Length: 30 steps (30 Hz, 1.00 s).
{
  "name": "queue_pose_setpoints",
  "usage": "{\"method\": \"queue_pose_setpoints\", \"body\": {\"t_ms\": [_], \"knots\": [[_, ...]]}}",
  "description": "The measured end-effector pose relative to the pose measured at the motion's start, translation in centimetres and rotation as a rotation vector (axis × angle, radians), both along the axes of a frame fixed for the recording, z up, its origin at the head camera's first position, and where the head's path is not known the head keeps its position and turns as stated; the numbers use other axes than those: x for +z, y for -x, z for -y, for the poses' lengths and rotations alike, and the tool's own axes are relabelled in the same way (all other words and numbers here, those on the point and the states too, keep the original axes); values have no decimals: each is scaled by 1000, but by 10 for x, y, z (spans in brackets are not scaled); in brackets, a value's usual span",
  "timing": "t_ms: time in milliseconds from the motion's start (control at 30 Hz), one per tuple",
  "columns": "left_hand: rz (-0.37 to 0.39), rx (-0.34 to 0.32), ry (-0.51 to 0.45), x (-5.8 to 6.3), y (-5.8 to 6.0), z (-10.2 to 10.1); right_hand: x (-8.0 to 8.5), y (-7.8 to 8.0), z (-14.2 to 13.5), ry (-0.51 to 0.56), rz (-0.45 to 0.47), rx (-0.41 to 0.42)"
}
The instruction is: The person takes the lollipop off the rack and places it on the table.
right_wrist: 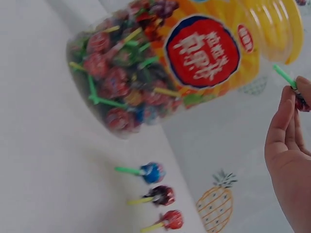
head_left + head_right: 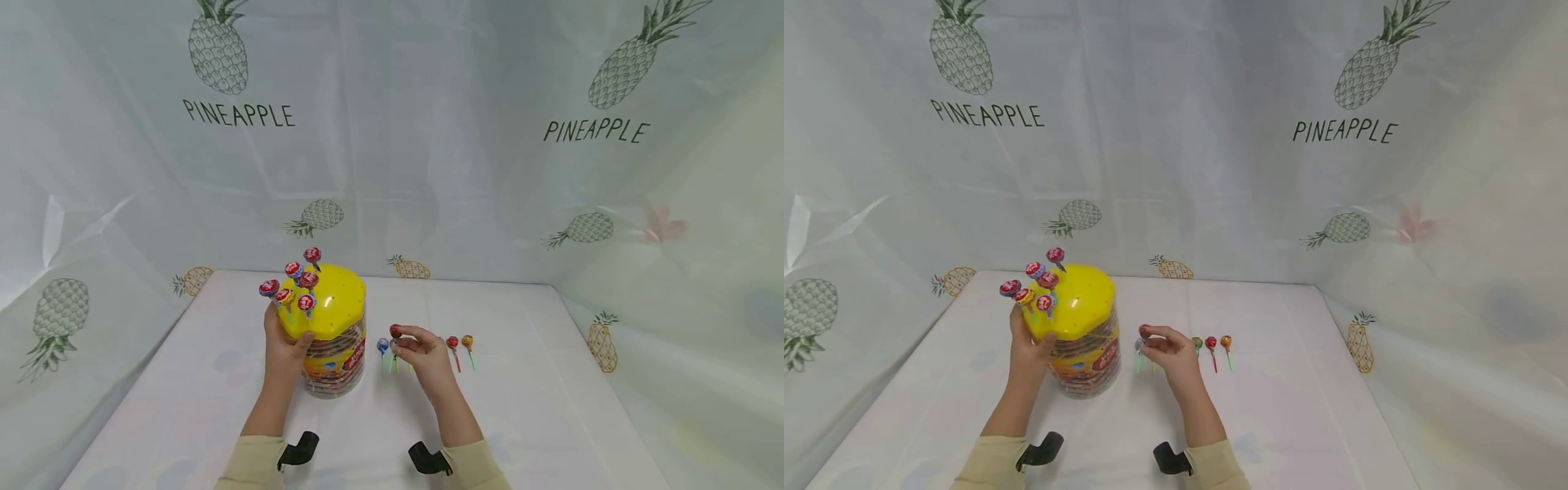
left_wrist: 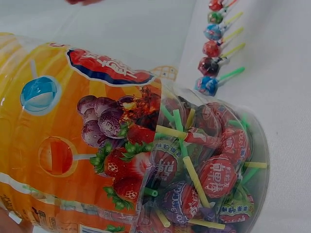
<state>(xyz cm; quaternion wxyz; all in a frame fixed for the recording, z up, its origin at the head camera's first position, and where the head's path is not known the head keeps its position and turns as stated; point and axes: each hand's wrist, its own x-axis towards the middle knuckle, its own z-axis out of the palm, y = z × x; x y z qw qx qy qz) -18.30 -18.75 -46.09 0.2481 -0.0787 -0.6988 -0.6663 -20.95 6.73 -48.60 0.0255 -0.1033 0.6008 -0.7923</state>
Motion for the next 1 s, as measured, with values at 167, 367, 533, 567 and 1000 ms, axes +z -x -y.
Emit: {"method": "queue_pose_setpoints", "body": {"t_ms": [167,367,533,567,1000], "knots": [[-23,1,3,-8,4,4,-20,2,-1,-44,75,-6],[-29,7,16,-10,4,4,-41,3,-3,-91,105,38],[-23,-3,1,-9,5,4,-50,5,-6,-234,124,94],[-23,-6,-4,-9,5,3,-52,5,-6,-263,122,102],[-9,-19,-12,19,-12,-5,-70,9,-1,-425,129,170]]}}
